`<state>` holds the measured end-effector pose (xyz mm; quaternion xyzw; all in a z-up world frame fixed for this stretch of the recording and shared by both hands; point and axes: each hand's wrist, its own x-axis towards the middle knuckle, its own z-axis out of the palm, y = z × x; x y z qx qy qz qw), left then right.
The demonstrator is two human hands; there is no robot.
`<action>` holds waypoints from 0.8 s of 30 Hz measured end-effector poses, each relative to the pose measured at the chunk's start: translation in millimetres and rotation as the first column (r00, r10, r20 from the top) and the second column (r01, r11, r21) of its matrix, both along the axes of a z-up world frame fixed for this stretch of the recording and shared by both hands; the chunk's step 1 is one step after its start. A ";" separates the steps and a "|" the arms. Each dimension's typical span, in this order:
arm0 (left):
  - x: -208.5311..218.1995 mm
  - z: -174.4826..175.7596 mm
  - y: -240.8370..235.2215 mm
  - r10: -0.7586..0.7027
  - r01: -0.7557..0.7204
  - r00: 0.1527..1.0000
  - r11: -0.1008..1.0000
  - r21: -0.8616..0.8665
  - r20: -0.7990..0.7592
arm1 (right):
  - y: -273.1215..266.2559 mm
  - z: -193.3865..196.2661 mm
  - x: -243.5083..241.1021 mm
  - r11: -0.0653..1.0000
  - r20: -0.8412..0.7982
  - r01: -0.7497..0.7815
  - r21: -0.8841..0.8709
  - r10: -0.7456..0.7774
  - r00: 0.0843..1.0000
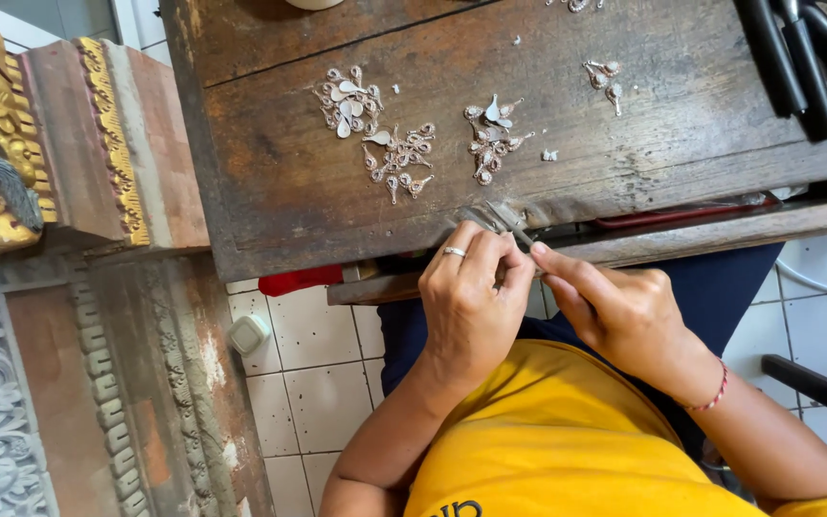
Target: Refining small silver jewelry components using a fine metal tool at a workbench
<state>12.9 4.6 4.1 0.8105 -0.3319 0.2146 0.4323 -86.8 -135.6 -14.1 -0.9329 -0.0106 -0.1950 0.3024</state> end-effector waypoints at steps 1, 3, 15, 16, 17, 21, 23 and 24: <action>0.0 0.4 0.3 0.000 0.000 1.000 1.000 0.001 0.002 | 0.8 -1.1 -5.8 1.000 0.002 0.000 0.001 0.000 1.000; -0.3 0.8 -0.3 -0.003 0.003 1.000 1.000 0.012 -0.011 | 1.5 -3.4 -17.8 0.996 -0.050 0.012 0.090 -0.007 0.999; 2.2 3.6 7.6 -0.069 0.071 0.994 0.997 0.014 -0.088 | 5.2 -7.1 -4.1 0.979 0.082 0.046 0.199 -0.063 0.995; 1.0 5.6 9.3 -0.061 0.062 0.995 0.998 0.007 -0.085 | 4.1 -5.7 -6.5 0.981 0.085 0.036 0.192 -0.053 0.995; 0.1 7.4 10.5 -0.071 0.072 0.993 0.997 0.004 -0.099 | 2.8 -4.3 -9.0 0.969 0.093 0.050 0.243 -0.075 0.993; -8.6 18.6 8.3 -0.148 0.142 0.975 0.989 -0.044 -0.164 | 1.9 2.1 -7.1 0.949 0.123 0.053 0.311 -0.096 0.988; -15.9 18.9 5.1 -0.181 0.170 0.966 0.983 -0.072 -0.187 | 2.1 0.8 -4.8 0.946 0.135 0.058 0.320 -0.106 0.985; -19.1 19.1 3.2 -0.214 0.198 0.953 0.975 -0.097 -0.213 | 1.8 0.0 -3.0 0.940 0.143 0.064 0.335 -0.118 0.983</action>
